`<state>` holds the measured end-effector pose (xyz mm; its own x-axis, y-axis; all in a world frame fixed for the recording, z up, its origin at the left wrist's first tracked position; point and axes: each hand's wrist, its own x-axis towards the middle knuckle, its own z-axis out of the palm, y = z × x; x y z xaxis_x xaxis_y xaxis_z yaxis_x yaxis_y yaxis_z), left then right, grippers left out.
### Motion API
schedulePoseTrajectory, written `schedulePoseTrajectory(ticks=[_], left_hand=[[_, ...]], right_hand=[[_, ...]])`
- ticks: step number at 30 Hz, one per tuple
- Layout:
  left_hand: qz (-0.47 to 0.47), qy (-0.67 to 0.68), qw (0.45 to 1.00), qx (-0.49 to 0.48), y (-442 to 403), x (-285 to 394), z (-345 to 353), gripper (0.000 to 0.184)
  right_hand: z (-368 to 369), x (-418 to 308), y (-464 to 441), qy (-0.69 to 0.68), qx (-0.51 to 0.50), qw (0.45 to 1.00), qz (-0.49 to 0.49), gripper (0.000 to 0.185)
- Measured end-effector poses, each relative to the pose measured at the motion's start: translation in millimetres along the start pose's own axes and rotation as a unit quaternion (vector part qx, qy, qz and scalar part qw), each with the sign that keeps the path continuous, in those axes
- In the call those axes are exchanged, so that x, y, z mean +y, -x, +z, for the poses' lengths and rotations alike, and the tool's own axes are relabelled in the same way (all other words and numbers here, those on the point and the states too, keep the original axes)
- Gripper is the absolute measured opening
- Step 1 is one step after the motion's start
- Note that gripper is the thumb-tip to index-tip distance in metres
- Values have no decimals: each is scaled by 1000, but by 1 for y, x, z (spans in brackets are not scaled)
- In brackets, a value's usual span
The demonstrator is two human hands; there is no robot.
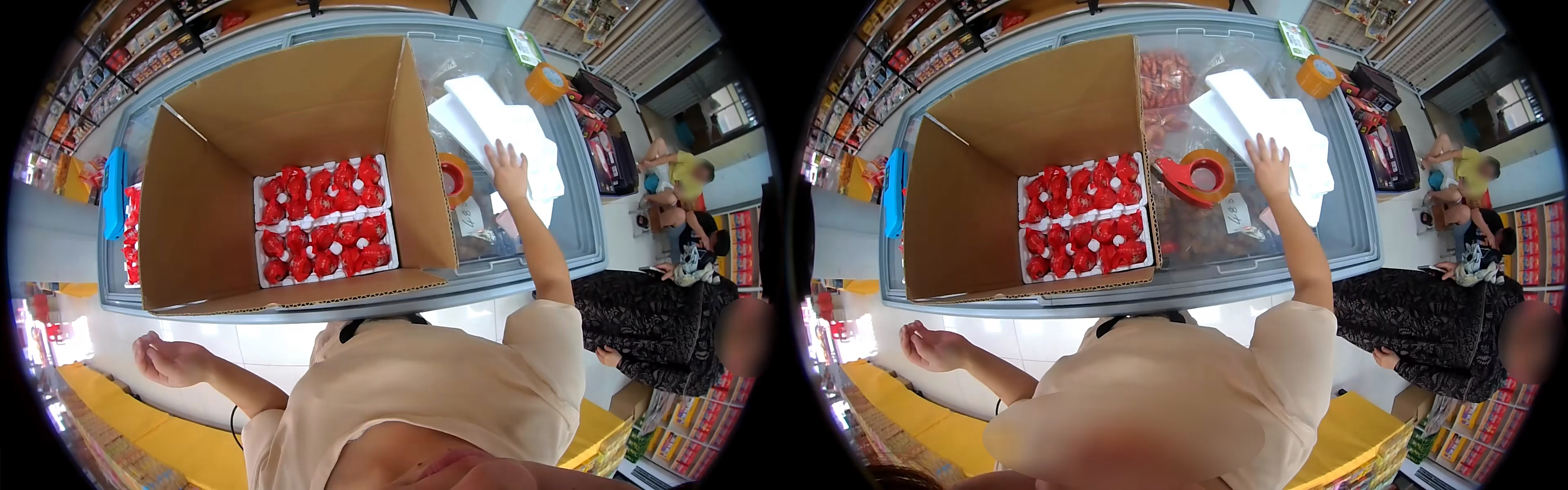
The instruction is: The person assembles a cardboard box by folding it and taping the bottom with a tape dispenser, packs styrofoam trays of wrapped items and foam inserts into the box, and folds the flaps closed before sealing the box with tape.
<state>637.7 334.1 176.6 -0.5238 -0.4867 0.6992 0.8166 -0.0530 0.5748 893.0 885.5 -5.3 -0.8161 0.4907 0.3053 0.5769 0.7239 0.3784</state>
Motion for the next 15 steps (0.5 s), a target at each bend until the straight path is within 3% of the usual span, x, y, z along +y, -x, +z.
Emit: schedulePoseTrajectory(ticks=[2,4,7,11,13,15], left_hand=[[13,-19,1000,-13,3,-1,-4,18],[25,-37,999,-27,3,0,-8,18],[12,-27,999,-26,3,1,-9,17],[12,-13,1000,-21,0,2,0,18],[18,-16,1000,-12,-10,3,3,18],[71,45,991,-101,-29,6,2,20]], right_hand=[[7,-8,8,-10,-19,1000,-17,61],[-11,-17,10,-44,-110,993,-3,66],[0,-24,10,60,-101,993,10,64],[12,-20,-1,66,-84,994,35,63],[6,0,-16,-52,-110,986,115,61],[-65,22,-37,-127,-65,967,212,56]])
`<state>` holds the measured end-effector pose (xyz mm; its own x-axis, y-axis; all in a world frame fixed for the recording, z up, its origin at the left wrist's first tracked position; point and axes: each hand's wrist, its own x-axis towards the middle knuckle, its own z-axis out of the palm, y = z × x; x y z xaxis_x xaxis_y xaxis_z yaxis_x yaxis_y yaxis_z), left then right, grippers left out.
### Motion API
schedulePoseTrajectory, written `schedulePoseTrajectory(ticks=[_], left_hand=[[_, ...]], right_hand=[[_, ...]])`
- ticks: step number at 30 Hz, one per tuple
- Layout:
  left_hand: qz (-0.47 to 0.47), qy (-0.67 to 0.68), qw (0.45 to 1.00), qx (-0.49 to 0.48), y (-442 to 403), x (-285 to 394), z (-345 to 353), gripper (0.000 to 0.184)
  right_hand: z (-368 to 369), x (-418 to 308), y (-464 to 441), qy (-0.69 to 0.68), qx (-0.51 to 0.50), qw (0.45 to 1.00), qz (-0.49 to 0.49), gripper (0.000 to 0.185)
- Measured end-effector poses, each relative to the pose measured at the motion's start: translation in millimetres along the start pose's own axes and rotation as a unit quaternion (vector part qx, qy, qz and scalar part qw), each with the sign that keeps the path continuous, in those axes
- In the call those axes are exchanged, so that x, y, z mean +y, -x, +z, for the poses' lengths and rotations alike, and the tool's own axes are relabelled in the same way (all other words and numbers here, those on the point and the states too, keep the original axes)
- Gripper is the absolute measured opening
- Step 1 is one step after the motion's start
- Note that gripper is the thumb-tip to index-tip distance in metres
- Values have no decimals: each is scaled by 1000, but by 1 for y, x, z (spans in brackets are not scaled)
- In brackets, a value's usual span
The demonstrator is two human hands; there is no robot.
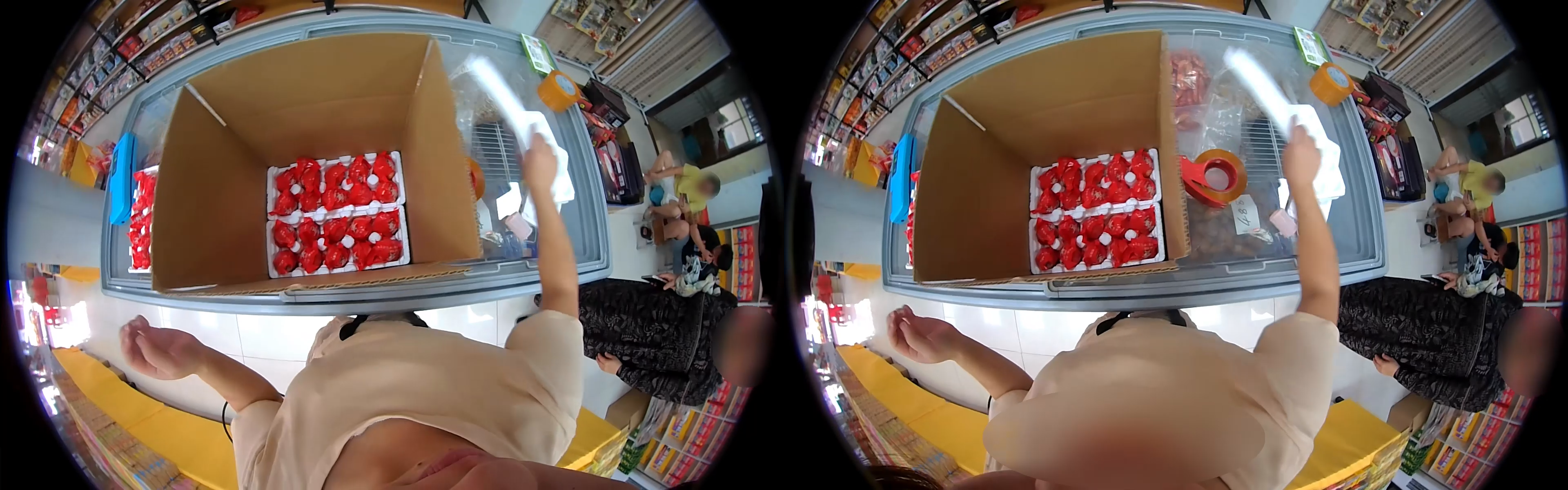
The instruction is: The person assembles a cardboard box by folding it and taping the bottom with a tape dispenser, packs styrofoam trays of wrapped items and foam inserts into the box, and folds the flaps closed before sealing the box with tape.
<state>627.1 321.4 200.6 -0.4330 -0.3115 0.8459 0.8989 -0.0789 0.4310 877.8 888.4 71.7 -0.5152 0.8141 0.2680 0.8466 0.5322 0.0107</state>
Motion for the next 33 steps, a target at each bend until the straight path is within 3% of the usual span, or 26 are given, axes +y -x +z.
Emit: schedulePoseTrajectory(ticks=[1,3,4,5,6,7,9,10,11,12,13,14,16,17,19,22,23,24,26,27,28,30,31,33], left_hand=[[7,41,998,-40,-12,3,2,21],[-71,173,974,-124,-39,3,4,21],[-135,159,961,-179,-51,6,15,22],[-157,207,926,-276,-63,6,32,26],[-211,110,918,-318,-73,8,50,31],[-272,65,894,-351,-80,53,109,37],[-192,113,852,-473,-105,48,159,48],[-199,169,855,-448,-108,40,179,44],[-225,175,811,-511,-118,28,192,53],[-450,355,677,-462,-133,38,204,75],[-409,374,673,-491,-128,14,205,59],[-367,394,667,-516,-124,-11,205,47],[-379,335,715,-483,-121,-16,201,38],[-393,355,700,-479,-120,-25,197,33],[-383,327,717,-482,-119,-25,189,34],[-354,308,736,-488,-121,-32,179,34],[-319,298,754,-490,-120,-35,177,32],[-323,299,752,-490,-124,-42,172,32],[-287,204,850,-391,-144,-70,149,29],[-290,205,849,-391,-163,-92,124,29],[-203,115,918,-321,-184,-117,86,28],[-260,295,908,-144,-200,-124,38,30],[-252,287,923,-37,-195,-121,18,32],[-240,202,949,41,-178,-115,-9,41]], right_hand=[[-36,2,-1,-116,161,980,-4,53],[-117,2,-9,-273,336,895,-107,49],[-179,-20,1,-382,304,867,-96,45],[-213,-30,3,-532,268,798,-93,44],[-251,-51,12,-601,236,753,-128,45],[-275,-67,15,-641,203,726,-144,47],[-310,-107,26,-702,80,670,-229,45],[-314,-129,27,-721,45,648,-240,46],[-317,-147,27,-741,2,631,-231,46],[-322,-175,36,-757,-16,617,-215,48],[-319,-192,35,-772,-84,588,-225,51],[-322,-213,45,-758,-126,588,-252,53],[-315,-241,49,-764,-109,593,-230,45],[-315,-246,45,-765,-111,591,-231,45],[-312,-253,28,-698,-191,629,-283,45],[-331,-275,14,-658,-183,679,-269,43],[-345,-289,18,-715,-171,640,-224,43],[-341,-289,13,-714,-173,641,-221,43],[-334,-276,-7,-700,-85,632,-321,41],[-336,-260,-14,-716,-71,626,-300,40],[-338,-244,-19,-731,-59,620,-277,40],[-336,-228,6,-563,7,776,-284,46],[-327,-226,22,-512,6,792,-331,48],[-309,-230,45,-353,32,824,-441,50]])
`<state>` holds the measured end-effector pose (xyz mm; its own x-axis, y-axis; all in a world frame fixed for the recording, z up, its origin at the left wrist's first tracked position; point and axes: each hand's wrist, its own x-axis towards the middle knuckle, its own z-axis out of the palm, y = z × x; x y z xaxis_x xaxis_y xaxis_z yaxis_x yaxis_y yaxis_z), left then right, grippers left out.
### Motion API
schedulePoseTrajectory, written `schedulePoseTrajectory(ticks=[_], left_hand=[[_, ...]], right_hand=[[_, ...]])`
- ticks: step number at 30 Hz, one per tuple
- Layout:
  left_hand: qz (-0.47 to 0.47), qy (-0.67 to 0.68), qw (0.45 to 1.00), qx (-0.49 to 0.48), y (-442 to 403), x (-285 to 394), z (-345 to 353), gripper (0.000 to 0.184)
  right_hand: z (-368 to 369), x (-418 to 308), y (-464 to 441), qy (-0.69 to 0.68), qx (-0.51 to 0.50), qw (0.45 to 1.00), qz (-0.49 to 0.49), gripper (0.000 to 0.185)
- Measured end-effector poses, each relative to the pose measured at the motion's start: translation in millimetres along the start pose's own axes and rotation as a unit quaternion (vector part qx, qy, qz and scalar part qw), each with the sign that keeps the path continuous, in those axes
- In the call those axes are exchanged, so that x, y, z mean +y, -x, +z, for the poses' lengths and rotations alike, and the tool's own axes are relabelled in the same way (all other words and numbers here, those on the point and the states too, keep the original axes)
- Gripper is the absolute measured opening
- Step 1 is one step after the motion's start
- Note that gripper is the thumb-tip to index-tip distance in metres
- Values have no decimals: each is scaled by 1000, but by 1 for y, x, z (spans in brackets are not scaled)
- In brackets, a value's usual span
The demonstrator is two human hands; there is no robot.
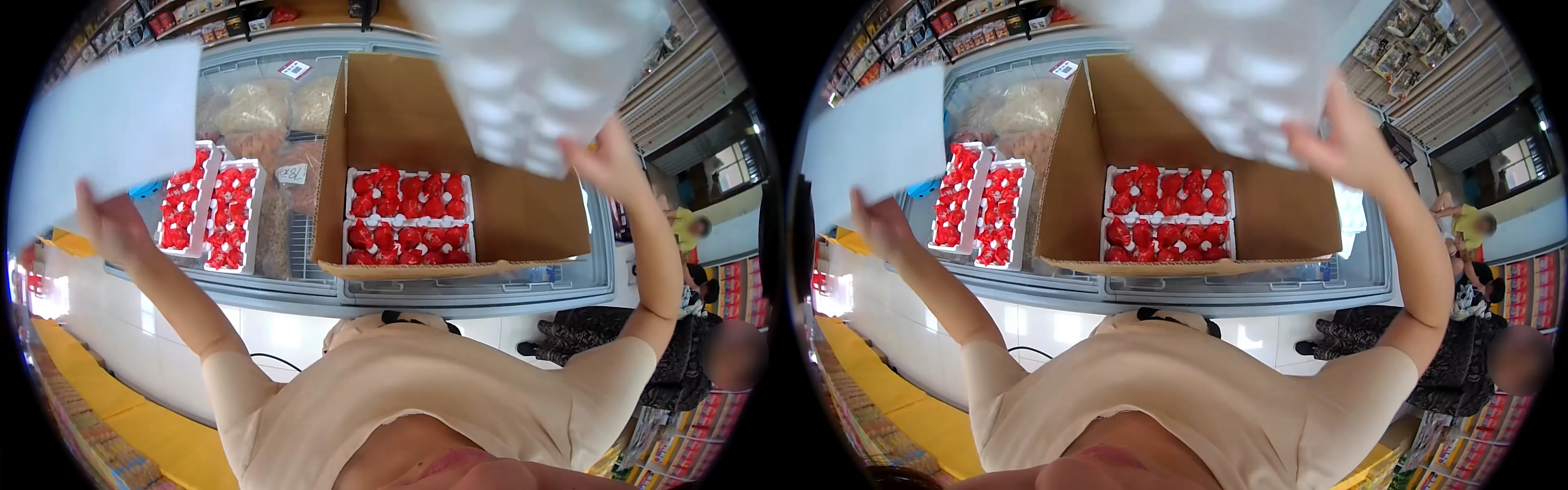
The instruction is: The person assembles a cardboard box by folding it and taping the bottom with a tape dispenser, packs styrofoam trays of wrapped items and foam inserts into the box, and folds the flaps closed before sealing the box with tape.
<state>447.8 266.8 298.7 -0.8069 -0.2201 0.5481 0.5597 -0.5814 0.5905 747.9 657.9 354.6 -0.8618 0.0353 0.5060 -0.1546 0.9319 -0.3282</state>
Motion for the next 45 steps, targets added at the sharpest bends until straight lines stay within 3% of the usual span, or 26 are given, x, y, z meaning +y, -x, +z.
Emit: schedulePoseTrajectory(ticks=[1,3,5,8,10,11,14,16,17,20,22,23,27,28,29,33,36,38,40,43,44,45], left_hand=[[-5,-17,999,37,9,-5,-20,43],[-39,-49,991,121,29,-19,-61,44],[-45,-72,984,158,59,-26,-77,48],[-45,-116,974,187,95,-41,-108,51],[-80,-132,966,208,115,-47,-120,50],[-101,-149,960,213,122,-49,-128,50],[-127,-165,952,224,131,-52,-131,48],[-129,-155,956,212,128,-55,-138,47],[-131,-146,960,200,129,-57,-140,47],[-142,-132,964,181,126,-63,-142,45],[-147,-129,961,195,128,-65,-134,45],[-150,-127,958,211,129,-66,-129,45],[-158,-124,956,214,142,-67,-134,44],[-177,-126,954,208,145,-66,-138,46],[-196,-128,951,203,148,-65,-142,48],[-215,-149,944,199,152,-58,-142,50],[-145,-123,961,202,149,-49,-122,48],[-109,-70,974,187,137,-42,-99,50],[-95,-54,984,143,121,-40,-87,51],[-64,-38,995,65,106,-34,-62,52],[-51,-36,998,26,103,-33,-51,52],[-46,-34,998,27,100,-32,-37,52]], right_hand=[[10,-3,2,104,-48,992,-58,51],[23,1,7,82,-225,970,39,57],[38,8,0,36,-210,975,-66,69],[51,24,-3,128,-237,957,-109,68],[65,17,-13,175,-239,935,-194,58],[72,9,-16,254,-280,897,-231,48],[99,25,-1,246,-291,897,-223,49],[117,30,4,312,-397,831,-232,57],[132,34,5,310,-400,831,-231,57],[191,44,9,350,-430,820,-144,66],[223,54,14,279,-528,797,-87,66],[235,62,21,279,-527,798,-87,66],[269,81,36,457,-504,646,-347,70],[266,78,31,312,-575,739,-158,72],[264,74,25,145,-607,780,42,74],[266,75,-3,110,-613,777,92,76],[273,84,0,114,-643,751,94,74],[286,121,7,55,-626,778,9,68],[244,82,-44,90,-675,727,85,56],[156,38,-89,126,-571,807,84,37],[119,11,-101,148,-498,850,85,32],[91,1,-105,122,-387,914,25,25]])
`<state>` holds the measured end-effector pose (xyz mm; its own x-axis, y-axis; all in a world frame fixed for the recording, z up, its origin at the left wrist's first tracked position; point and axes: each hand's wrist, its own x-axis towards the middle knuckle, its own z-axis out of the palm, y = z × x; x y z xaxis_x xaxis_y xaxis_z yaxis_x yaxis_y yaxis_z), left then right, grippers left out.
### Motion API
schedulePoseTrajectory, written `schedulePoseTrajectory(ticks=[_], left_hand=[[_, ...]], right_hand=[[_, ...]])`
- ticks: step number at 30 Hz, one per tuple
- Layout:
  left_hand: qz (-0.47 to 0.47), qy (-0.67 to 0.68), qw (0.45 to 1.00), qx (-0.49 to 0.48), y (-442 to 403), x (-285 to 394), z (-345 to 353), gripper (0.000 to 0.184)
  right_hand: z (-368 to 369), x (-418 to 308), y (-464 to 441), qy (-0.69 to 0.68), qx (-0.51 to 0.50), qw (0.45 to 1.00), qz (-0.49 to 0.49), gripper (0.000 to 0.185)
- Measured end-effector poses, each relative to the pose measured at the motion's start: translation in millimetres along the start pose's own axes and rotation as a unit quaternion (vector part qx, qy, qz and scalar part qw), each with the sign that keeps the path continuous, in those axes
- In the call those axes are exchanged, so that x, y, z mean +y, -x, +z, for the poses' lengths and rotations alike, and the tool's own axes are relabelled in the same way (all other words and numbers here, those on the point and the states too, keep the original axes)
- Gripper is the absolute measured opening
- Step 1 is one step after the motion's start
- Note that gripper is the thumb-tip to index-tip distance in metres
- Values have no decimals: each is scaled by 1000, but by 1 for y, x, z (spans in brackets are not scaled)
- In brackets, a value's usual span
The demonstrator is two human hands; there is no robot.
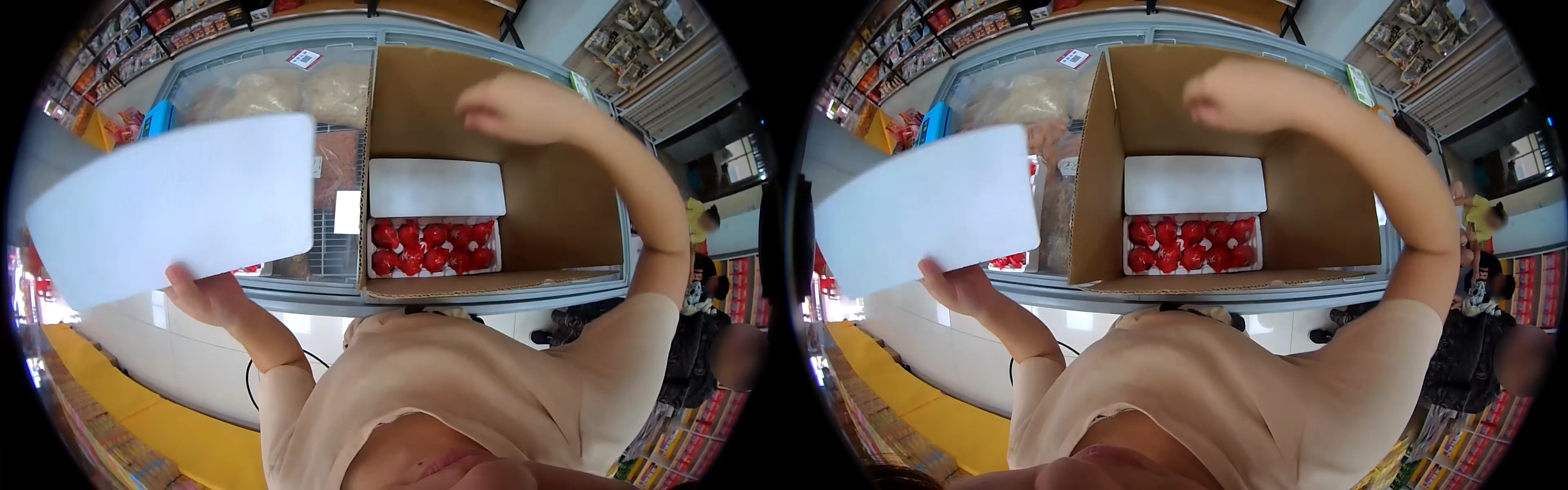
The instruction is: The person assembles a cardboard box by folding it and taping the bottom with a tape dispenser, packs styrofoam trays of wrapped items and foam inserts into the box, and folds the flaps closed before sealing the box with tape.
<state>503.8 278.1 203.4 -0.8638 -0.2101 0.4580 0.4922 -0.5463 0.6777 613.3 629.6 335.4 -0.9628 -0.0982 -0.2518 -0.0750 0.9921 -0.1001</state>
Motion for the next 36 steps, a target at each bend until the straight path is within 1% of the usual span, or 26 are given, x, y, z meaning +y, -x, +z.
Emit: schedulePoseTrajectory(ticks=[1,2,3,5,8,10,11,13,14,15,16,17,18,19,20,21,23,25,26,27,28,29,32,33,35,36], left_hand=[[24,26,999,-15,0,3,15,48],[47,52,997,-29,1,7,32,44],[46,72,995,-51,-1,15,53,37],[35,67,991,-115,-8,13,84,25],[-22,-35,951,-307,9,23,151,22],[-49,-42,902,-427,24,27,182,25],[-48,-39,902,-428,25,22,182,25],[-8,-36,911,-411,23,7,169,24],[4,-35,914,-404,21,1,161,24],[97,-49,855,-506,12,-2,143,27],[187,-63,778,-597,8,-4,128,31],[186,-38,757,-625,12,-7,116,33],[185,-11,735,-653,17,-7,106,37],[184,-11,736,-652,22,-5,100,37],[196,-13,762,-617,29,-3,96,38],[208,-15,787,-580,34,-3,93,41],[219,-14,809,-546,40,-7,91,39],[219,-12,837,-502,44,-9,89,34],[219,-13,837,-502,47,-9,88,34],[207,-10,844,-494,49,-9,88,34],[197,-1,850,-489,49,-11,89,35],[198,-5,850,-487,50,-12,88,35],[193,2,848,-493,49,-14,87,34],[184,9,839,-512,44,-11,89,29],[181,18,839,-513,44,-14,89,29],[178,27,838,-516,44,-15,89,29]], right_hand=[[-15,-4,15,-62,165,982,-71,21],[-31,-15,31,-61,307,944,-104,22],[-55,-42,51,-144,300,941,-62,24],[-74,-72,63,-175,310,933,-61,28],[-87,-104,70,-268,335,902,-56,41],[-82,-77,55,-297,358,880,-100,49],[-79,-64,47,-311,367,868,-123,52],[-64,1,49,-345,358,853,-159,56],[-56,57,60,-410,351,836,-100,44],[-53,90,70,-473,341,812,-41,31],[-55,96,77,-473,338,813,-42,31],[-58,97,83,-441,190,877,-34,37],[-59,95,85,-397,39,917,-26,42],[-52,84,75,-401,14,915,-51,40],[-44,68,56,-405,-12,911,-75,38],[-39,59,38,-383,-103,918,9,48],[-9,44,-2,-396,-218,888,80,45],[34,43,-36,-368,-351,855,104,43],[72,51,-50,-387,-398,826,101,41],[108,57,-58,-458,-454,757,110,42],[145,62,-60,-536,-487,680,117,43],[172,60,-59,-534,-484,679,140,44],[210,47,-55,-514,-447,712,172,44],[212,43,-54,-514,-448,711,173,44],[213,38,-55,-424,-423,787,147,44],[216,39,-55,-426,-426,785,147,44]])
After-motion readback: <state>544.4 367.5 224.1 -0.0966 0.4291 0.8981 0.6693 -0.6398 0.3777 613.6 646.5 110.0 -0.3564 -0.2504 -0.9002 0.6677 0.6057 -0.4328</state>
